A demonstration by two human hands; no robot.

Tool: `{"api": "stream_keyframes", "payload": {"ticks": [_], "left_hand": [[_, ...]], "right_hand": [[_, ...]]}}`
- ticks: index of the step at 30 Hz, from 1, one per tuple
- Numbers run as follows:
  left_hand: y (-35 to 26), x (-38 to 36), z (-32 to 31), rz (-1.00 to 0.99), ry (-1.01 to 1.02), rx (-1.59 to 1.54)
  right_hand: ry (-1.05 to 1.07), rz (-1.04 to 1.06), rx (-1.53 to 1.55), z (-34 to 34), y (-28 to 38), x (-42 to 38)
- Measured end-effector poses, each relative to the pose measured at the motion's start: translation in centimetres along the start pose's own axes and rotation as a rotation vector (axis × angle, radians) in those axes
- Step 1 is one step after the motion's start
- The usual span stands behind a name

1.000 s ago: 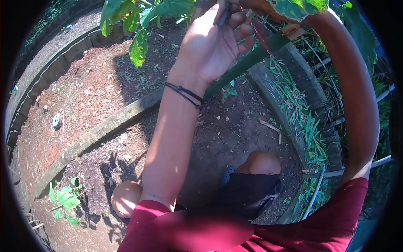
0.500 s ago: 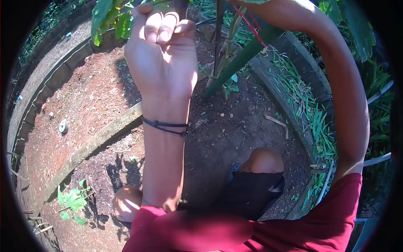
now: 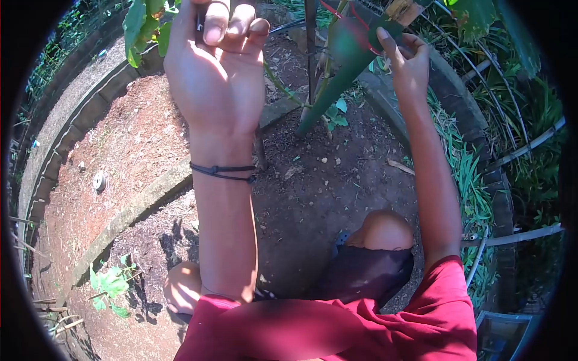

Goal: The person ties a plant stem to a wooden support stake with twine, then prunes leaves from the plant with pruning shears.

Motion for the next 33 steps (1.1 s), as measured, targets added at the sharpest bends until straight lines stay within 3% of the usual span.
{"api": "stream_keyframes", "payload": {"ticks": [1,2,4,8,12,14,15,18,23,26,30,33], "left_hand": [[0.0,0.3,-0.1,0.045,0.047,0.006],[0.3,0.2,-0.2,0.048,0.047,0.010],[0.6,0.2,-1.2,-0.045,-0.004,-0.046],[0.4,0.1,-1.3,-0.033,0.031,-0.007],[0.8,0.0,-1.0,-0.014,-0.012,-0.089],[0.8,0.0,-1.2,-0.004,-0.003,-0.114],[0.9,0.1,-1.3,0.004,0.008,-0.141],[0.7,0.3,-1.1,0.043,0.075,-0.228],[0.3,0.5,-0.1,0.087,0.066,-0.237],[0.3,1.1,1.1,0.075,0.026,-0.217],[-0.6,1.5,2.5,0.071,0.083,-0.140],[-0.2,1.6,3.3,0.076,-0.036,-0.227]], "right_hand": [[0.100,-0.092,0.107,-0.9,-1.0,0.0],[0.098,-0.094,0.110,-1.0,-1.5,-0.1],[0.357,-0.031,0.244,-3.6,0.3,-0.4],[0.453,-0.068,0.279,-5.5,1.2,-1.0],[0.393,-0.013,0.341,-8.2,2.1,-0.8],[0.482,-0.236,0.499,-9.8,3.2,-2.1],[0.447,-0.203,0.619,-11.0,3.5,-2.4],[0.474,-0.210,0.693,-9.5,3.5,-2.8],[0.344,-0.348,0.810,-3.2,2.3,-5.0],[0.366,-0.267,0.842,-2.3,4.7,-6.0],[0.384,-0.252,0.935,-1.2,5.9,-2.2],[0.368,-0.249,0.842,-1.5,5.7,0.6]]}}
Point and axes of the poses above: each hand's wrist, its own x-axis towards the middle knuckle, its own z-axis out of the back of the hand, y = z × x, the point moved 6 cm from there along x, towards the middle knuckle, and after that the axes turned 8 degrees about z, right-handed, at the moved point
